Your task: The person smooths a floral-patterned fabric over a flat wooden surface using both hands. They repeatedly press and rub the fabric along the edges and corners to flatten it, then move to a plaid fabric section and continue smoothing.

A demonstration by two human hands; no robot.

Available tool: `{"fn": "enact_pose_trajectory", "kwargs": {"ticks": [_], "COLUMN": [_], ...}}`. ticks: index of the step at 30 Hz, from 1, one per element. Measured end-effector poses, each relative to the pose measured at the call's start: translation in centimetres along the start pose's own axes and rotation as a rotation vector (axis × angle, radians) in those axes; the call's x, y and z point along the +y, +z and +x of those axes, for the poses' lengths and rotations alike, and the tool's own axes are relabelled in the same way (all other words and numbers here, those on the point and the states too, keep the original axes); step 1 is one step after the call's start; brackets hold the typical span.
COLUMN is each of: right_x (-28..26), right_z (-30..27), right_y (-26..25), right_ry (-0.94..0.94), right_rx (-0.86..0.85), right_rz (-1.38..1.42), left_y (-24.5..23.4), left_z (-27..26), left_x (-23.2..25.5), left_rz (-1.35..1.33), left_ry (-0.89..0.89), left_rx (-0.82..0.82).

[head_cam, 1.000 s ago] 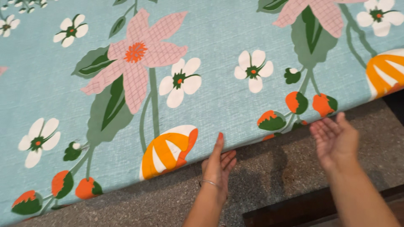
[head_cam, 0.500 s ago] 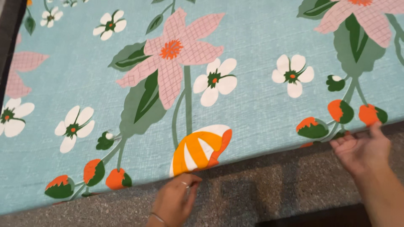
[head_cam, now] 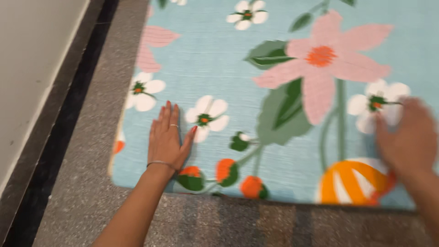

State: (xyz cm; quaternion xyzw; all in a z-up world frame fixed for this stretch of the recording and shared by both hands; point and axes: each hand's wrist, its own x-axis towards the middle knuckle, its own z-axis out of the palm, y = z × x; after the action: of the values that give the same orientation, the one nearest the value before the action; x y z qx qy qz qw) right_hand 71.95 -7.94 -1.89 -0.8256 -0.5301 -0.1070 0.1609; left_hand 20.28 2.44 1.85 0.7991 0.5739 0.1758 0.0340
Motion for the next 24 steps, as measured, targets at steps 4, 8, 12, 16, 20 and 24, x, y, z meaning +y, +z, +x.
{"fn": "enact_pose_trajectory", "kwargs": {"ticks": [4,8,12,16,20,24], "right_x": [-19.2,-35.6,-42.5,-42.8,-43.5,-43.3], "right_z": [-1.1,-4.3,-4.3,-4.6,-4.4,-4.5], "right_y": [3.7,6.3,5.8,4.3,4.6,5.0], "right_ry": [-0.295,-0.336,-0.389,-0.385,-0.379,-0.373], "right_rx": [-0.047,-0.099,-0.118,-0.117,-0.105,-0.094], "right_rz": [0.030,0.146,0.198,0.187,0.167,0.130], "left_y": [0.6,1.8,1.8,0.5,-0.1,0.0], "left_z": [-0.1,-0.9,-1.1,-1.0,2.1,4.6], "left_x": [-3.8,-3.8,-3.7,-5.2,-9.6,-12.3], "left_rz": [0.016,0.046,0.094,0.006,-0.029,-0.047], "left_ry": [-0.052,-0.231,-0.301,-0.233,-0.109,-0.004], "left_rx": [-0.096,0.029,0.078,0.078,-0.015,-0.122]}}
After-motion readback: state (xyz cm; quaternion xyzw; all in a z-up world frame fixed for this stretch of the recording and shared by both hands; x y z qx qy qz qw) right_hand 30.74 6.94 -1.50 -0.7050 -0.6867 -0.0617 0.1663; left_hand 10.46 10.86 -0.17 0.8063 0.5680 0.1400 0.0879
